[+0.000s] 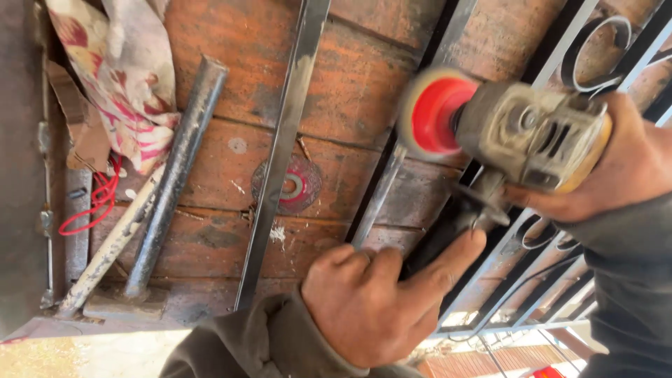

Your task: Polishing a metal frame using an angle grinder with a wire brush attachment.

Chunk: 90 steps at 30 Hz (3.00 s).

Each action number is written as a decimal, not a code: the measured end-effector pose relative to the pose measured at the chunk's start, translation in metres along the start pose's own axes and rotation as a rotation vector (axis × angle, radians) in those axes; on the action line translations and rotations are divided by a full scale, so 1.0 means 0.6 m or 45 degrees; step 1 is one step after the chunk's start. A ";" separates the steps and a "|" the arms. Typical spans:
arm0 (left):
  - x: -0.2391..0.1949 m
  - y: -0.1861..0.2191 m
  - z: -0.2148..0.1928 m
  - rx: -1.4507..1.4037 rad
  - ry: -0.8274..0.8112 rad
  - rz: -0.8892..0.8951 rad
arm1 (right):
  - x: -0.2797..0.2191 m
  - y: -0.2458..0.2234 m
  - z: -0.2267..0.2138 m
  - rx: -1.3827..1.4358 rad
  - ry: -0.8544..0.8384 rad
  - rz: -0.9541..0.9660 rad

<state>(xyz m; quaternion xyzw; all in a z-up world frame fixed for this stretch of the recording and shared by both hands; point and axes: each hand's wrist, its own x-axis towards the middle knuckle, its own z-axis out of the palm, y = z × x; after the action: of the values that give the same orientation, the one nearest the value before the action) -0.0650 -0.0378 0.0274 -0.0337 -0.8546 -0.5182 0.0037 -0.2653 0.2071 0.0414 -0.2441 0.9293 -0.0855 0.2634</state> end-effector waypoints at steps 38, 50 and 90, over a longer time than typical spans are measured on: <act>0.055 0.029 -0.004 -0.500 -0.116 -0.105 | 0.049 0.095 0.010 0.655 -0.229 -0.317; 0.049 0.031 0.006 -0.517 -0.110 -0.123 | 0.043 0.145 0.010 0.285 -0.234 -0.281; 0.023 0.030 -0.007 -0.499 -0.188 -0.115 | 0.018 0.098 0.017 0.560 -0.222 -0.180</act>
<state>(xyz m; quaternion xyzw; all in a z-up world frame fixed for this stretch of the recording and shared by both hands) -0.0777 -0.0326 0.0456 -0.0334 -0.7360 -0.6703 -0.0887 -0.2919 0.2524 0.0108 -0.2520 0.8428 -0.2826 0.3826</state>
